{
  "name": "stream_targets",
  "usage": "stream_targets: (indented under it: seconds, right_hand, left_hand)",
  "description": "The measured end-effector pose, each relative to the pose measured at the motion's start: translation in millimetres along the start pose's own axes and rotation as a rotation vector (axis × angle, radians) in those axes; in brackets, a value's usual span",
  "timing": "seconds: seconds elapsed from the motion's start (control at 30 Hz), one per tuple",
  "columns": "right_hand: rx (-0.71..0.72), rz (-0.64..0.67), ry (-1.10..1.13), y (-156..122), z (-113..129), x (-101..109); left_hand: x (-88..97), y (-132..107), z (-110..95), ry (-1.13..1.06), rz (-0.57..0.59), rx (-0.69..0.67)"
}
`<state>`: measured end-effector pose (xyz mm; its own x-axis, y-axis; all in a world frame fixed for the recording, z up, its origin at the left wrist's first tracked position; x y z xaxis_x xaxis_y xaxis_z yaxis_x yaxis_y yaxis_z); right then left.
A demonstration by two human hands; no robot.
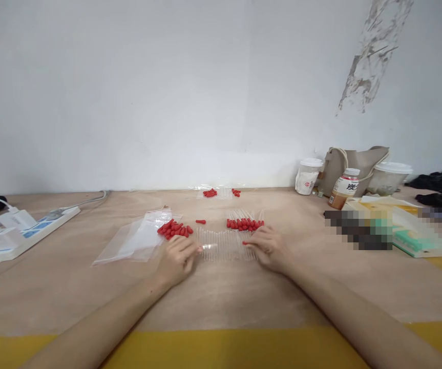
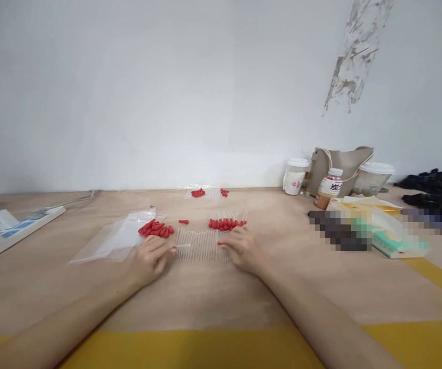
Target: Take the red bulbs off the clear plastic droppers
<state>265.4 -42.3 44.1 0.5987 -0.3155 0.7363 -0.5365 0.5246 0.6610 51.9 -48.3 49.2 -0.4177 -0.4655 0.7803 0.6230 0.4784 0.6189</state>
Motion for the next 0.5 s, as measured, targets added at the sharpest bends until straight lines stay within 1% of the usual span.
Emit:
stream_targets:
  seconds: [0.1,0.17,0.23,0.33,0.4,0.5]
  right_hand:
    - [-0.328,-0.235,0.169,-16.0,-55.8,27.1]
    - [-0.506,-0.305,0.176,-26.7,-86.1,35.6]
    - [-0.659,-0.284,0.153,-34.8,-109.4,34.7]
    - [-0.83,-0.147,0.138,-43.8,-131.9,21.5]
    - [-0.881,-0.093,0.143,-48.1,-138.5,14.7]
    - [-0.935,-0.066,0.128,-53.0,-141.3,12.0]
  left_hand:
    - [5.4,-3.2,32.7,-0.056,-0.016,0.224]
    - [2.0,-2.9,43.7,-0.088,0.015,0.299]
    - [-5.7,-1.5,46.3,-0.088,0.058,0.316]
    - [-19.1,-1.6,48.7,-0.036,0.095,0.341]
    - [-26.4,-3.0,53.1,0.002,0.103,0.373]
    - [-34.8,-4.4,60.0,0.046,0.14,0.408]
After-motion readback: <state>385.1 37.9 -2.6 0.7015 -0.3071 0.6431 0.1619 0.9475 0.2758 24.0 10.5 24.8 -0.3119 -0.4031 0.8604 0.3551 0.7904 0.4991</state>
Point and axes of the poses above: each hand's wrist, its own y-axis towards the middle knuckle, its own x-axis out of the back of the hand, z = x × y, the point moved 7 cm from there along y, towards the middle knuckle, and after that the axes turned 9 degrees about z, right-handed, at the moved point
